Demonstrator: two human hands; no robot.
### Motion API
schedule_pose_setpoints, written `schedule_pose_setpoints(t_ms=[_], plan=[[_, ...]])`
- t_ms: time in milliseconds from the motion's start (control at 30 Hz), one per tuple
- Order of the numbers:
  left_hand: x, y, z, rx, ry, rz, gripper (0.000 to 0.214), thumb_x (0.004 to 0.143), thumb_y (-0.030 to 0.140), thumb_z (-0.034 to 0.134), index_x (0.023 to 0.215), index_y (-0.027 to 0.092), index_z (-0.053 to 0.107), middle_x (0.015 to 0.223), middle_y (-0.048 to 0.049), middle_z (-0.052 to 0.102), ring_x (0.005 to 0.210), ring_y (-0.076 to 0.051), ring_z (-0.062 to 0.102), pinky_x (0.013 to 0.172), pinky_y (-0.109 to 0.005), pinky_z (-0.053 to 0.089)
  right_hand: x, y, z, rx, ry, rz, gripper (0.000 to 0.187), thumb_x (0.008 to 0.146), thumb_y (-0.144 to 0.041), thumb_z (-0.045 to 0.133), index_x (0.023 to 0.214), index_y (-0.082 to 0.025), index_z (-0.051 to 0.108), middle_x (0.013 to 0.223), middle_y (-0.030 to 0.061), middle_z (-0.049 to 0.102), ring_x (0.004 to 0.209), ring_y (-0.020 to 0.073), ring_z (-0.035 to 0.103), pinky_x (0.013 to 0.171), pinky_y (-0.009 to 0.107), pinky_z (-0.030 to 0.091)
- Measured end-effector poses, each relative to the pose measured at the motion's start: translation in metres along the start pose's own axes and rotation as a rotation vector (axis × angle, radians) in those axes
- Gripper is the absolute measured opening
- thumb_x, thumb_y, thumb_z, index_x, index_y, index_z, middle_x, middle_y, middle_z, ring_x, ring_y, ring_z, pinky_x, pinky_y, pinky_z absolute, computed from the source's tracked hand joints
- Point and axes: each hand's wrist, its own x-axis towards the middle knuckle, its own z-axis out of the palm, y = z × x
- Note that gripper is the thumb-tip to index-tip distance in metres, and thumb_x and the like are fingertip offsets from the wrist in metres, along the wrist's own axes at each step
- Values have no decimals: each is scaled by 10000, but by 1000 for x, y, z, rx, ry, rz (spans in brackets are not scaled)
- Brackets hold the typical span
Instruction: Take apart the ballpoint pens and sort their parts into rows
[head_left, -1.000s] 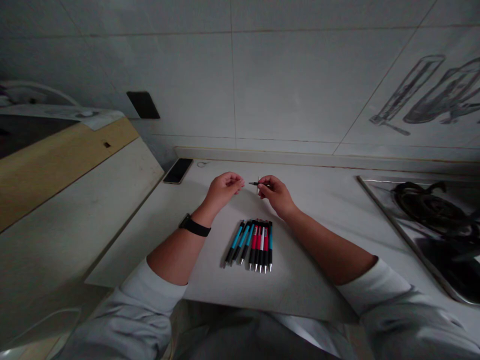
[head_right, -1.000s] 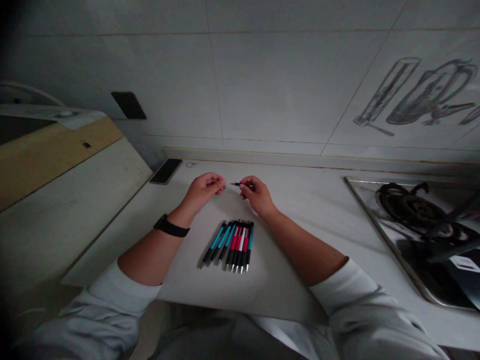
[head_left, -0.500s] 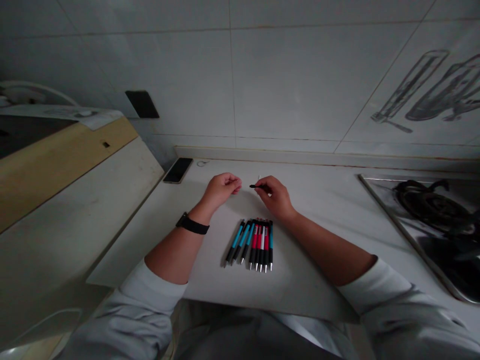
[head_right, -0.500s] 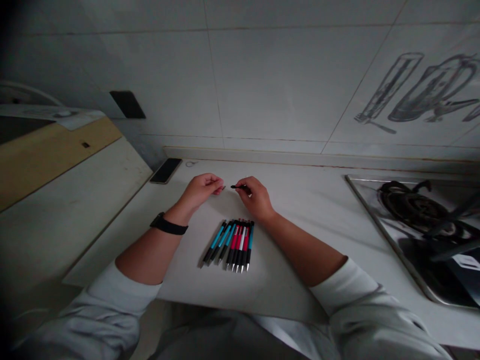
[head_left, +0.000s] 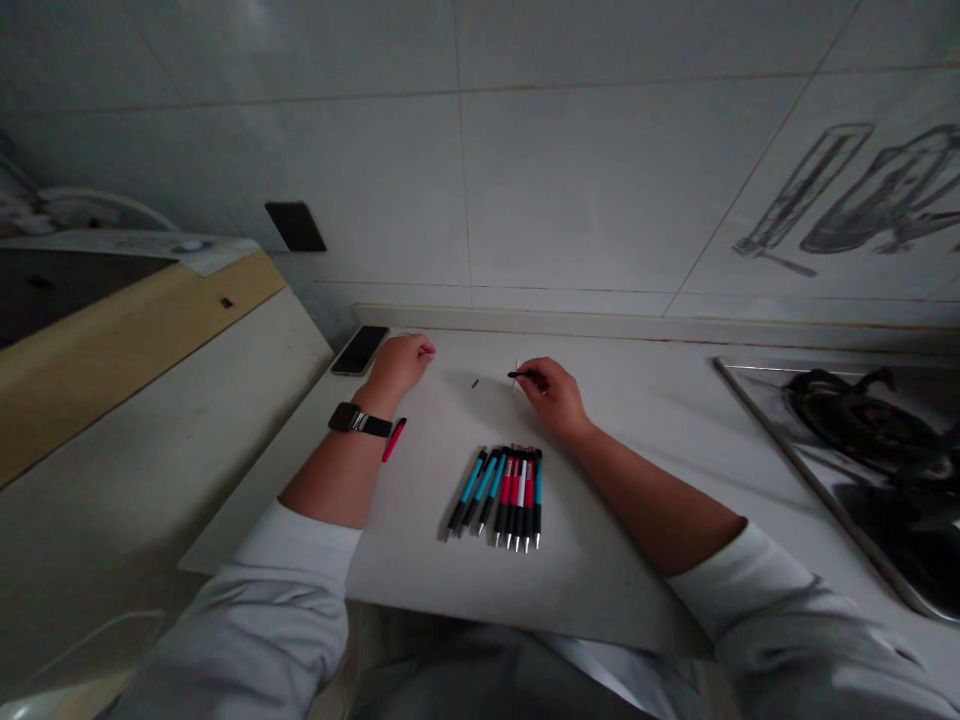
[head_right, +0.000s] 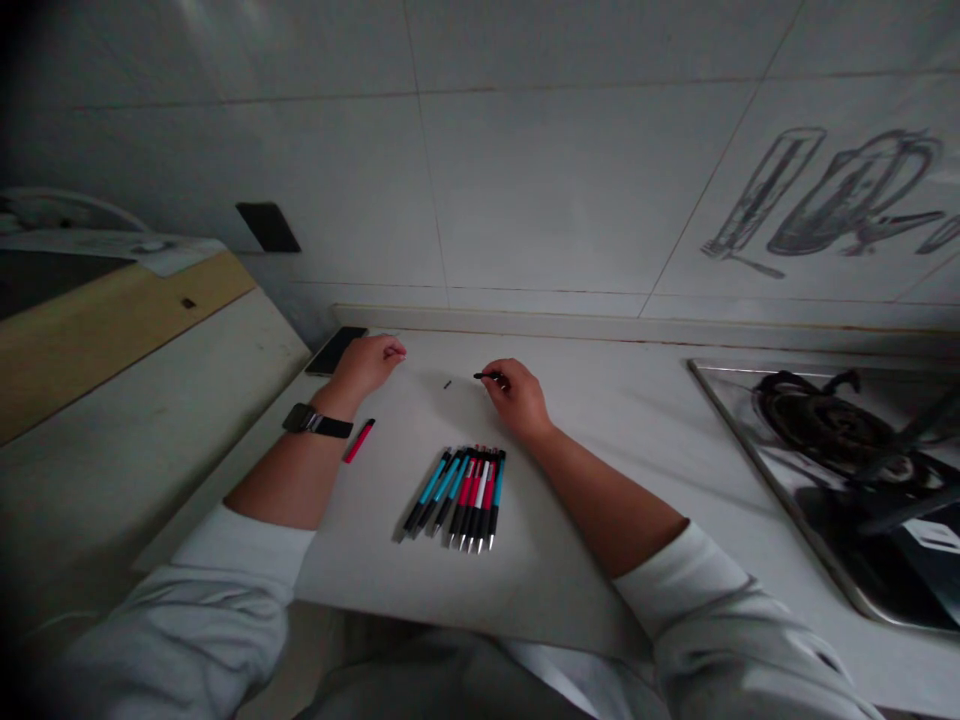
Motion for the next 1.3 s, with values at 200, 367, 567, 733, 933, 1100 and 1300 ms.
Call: schedule_pose_setpoints(t_ms=[200,367,567,733,933,1100,1300], plan=[[38,4,23,229,-129,74,219,907,188,614,1014,187,806,1088,-116,777,1046,-244,689,971,-350,501,4,5,-5,8,28,42,178,930,-347,614,1003,-205,693,946,60,704,753,163,617,716,295,489],[47,-2,42,290,-235,93,233,851,146,642,995,189,819,1090,-115,778,1057,-250,690,971,-345,496,12,15,-15,27,117,162,235,917,-398,605,1011,-200,689,917,56,708,736,158,613,722,289,495],[42,-4,33,314,-235,102,311,864,178,659,1155,188,769,1152,-120,758,1096,-260,672,976,-351,482,23,34,-25,105,222,271,275,889,-453,609,991,-205,668,873,37,689,724,158,624,696,286,503],[31,23,20,300,-166,122,237,922,336,634,1062,193,761,1081,-104,761,1008,-245,681,892,-333,496,29,50,-33,139,282,299,315,894,-468,584,1041,-200,663,925,56,703,720,159,649,690,296,522],[15,64,44,345,-336,109,381,931,470,583,1077,164,758,1081,-146,763,1035,-283,697,889,-341,514,33,71,-46,24,200,344,321,885,-368,562,1109,-182,698,926,79,729,749,177,648,736,318,526],[15,74,63,361,-392,71,336,929,316,551,1098,119,764,1114,-198,755,1060,-284,711,896,-325,525,26,59,-45,-211,-47,244,220,879,-300,595,1028,-213,731,956,71,749,791,183,639,811,320,492],[15,96,69,334,-376,83,345,917,263,516,1088,110,773,1097,-200,759,1053,-284,717,877,-326,535,24,46,-36,-204,-51,241,215,908,-325,513,1011,-213,664,930,61,736,800,189,641,765,299,470]])
